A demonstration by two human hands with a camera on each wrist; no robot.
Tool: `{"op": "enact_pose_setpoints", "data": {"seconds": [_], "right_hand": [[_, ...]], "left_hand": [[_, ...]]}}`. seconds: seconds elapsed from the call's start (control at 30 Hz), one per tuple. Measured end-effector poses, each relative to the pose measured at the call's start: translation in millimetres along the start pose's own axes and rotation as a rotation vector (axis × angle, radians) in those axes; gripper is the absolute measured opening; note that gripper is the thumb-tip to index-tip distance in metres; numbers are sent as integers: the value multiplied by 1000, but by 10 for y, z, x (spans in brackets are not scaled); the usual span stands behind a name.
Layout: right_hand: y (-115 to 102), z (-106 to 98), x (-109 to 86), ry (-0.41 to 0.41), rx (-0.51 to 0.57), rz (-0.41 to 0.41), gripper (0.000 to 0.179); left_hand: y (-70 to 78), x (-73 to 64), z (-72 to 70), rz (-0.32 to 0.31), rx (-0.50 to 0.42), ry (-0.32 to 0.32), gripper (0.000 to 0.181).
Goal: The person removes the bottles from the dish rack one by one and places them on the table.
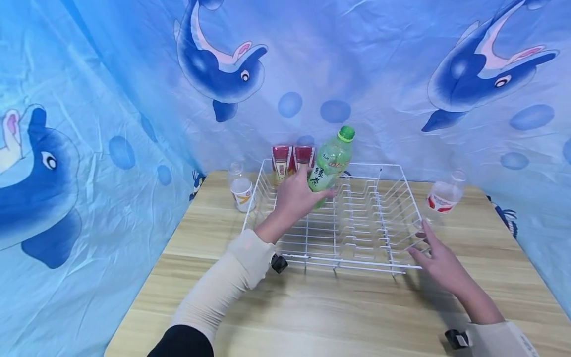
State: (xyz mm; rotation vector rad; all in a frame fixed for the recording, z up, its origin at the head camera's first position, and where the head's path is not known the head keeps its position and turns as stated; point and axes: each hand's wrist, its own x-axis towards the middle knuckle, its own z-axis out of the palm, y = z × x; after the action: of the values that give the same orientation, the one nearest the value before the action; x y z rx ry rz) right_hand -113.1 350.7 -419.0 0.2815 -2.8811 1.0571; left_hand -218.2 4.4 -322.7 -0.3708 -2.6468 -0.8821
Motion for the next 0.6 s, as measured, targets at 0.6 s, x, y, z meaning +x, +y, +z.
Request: {"op": "enact_pose_setpoints", "data": {"seconds": [0.6], "right_hand": [[-28,-13,49,-55,-29,42,90]], "left_hand": [[-229,-147,254,-109,-245,-51,85]]}}
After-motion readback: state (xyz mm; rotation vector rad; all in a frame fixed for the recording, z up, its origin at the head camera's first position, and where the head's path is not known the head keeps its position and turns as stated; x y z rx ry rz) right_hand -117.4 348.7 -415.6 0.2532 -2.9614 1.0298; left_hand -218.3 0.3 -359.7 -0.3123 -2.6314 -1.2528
